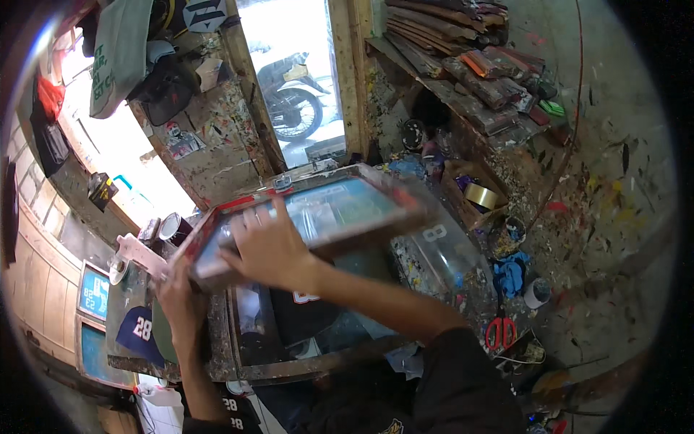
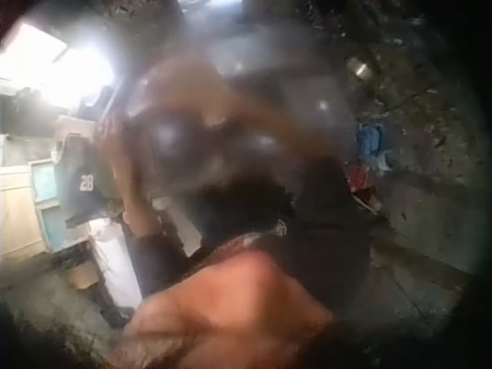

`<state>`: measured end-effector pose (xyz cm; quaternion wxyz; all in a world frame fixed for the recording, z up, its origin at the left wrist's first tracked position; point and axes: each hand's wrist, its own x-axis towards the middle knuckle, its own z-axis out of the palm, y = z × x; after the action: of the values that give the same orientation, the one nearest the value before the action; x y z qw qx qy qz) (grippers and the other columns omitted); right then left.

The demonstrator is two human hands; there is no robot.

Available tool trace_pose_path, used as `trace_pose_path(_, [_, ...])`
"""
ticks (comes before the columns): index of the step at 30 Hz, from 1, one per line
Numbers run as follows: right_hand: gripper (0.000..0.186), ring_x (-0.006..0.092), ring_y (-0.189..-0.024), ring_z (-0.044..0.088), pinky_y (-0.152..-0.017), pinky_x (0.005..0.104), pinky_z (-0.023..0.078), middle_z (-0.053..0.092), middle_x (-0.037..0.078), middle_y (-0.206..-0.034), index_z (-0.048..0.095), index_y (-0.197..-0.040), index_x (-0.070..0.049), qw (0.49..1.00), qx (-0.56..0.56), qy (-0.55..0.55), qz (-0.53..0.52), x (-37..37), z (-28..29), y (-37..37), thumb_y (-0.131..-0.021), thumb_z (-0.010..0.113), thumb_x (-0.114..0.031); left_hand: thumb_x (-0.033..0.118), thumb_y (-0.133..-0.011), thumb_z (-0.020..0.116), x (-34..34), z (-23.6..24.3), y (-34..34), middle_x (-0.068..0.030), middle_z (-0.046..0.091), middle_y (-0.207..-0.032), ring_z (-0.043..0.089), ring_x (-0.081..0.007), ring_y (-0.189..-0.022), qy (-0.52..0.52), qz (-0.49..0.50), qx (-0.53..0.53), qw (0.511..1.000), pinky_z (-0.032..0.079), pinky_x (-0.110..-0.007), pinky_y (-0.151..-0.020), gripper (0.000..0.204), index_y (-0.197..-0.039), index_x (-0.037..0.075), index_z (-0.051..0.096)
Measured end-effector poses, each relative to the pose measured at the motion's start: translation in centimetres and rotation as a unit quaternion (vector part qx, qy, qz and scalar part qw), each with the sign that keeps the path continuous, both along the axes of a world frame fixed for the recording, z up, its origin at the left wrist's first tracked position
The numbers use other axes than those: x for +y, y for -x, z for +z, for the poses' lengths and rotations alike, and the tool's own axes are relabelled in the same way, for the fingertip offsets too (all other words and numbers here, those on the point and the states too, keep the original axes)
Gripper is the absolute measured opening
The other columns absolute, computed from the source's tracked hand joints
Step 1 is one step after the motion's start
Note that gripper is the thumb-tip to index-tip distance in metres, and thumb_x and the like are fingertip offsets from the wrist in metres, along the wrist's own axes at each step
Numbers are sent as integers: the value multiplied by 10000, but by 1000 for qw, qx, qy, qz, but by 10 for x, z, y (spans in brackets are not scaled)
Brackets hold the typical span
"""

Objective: The person performs screen printing on several clothing panels by placing each panel onto a printing surface, lowering a screen, and using a squeegee to apply ink before handing the panels to another person.

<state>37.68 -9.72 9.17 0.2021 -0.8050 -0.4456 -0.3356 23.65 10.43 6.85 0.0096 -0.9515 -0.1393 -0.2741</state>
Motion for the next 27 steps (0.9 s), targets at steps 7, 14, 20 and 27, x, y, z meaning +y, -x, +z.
trace_pose_path(7, [185,329,-885,729,-921,628,462,732,136,-899,657,-1082,-92,894,341,278,84,-20,-154,28,-951,617,-217,242,-714,901,-24,-151,72,-158,634,-976,621,-370,-986,168,-98,131,972,499,-476,-856,412,-951,1,666])
trace_pose_path(14, [172,350,-881,713,-1091,667,366,700,128,-881,655,-1064,-109,962,142,222,73,-41,-180,-23,-895,631,-129,311,-712,899,-25,-166,64,-129,606,-961,602,-350,-972,180,-110,108,971,457,-460,-911,460,-982,33,650])
trace_pose_path(20, [165,357,-940,718,-1105,656,379,706,150,-929,632,-1037,-75,953,180,239,39,29,-167,-114,-874,645,-95,287,-687,909,-21,-165,73,-114,590,-954,593,-346,-991,224,-85,128,962,419,-460,-951,467,-992,49,649])
trace_pose_path(27, [232,329,-910,715,-1049,542,479,687,128,-902,634,-1072,-77,946,199,249,61,-33,-174,4,-842,653,-61,219,-627,924,-26,-164,67,-104,598,-964,590,-336,-999,249,-79,133,956,417,-449,-954,491,-1006,51,660])
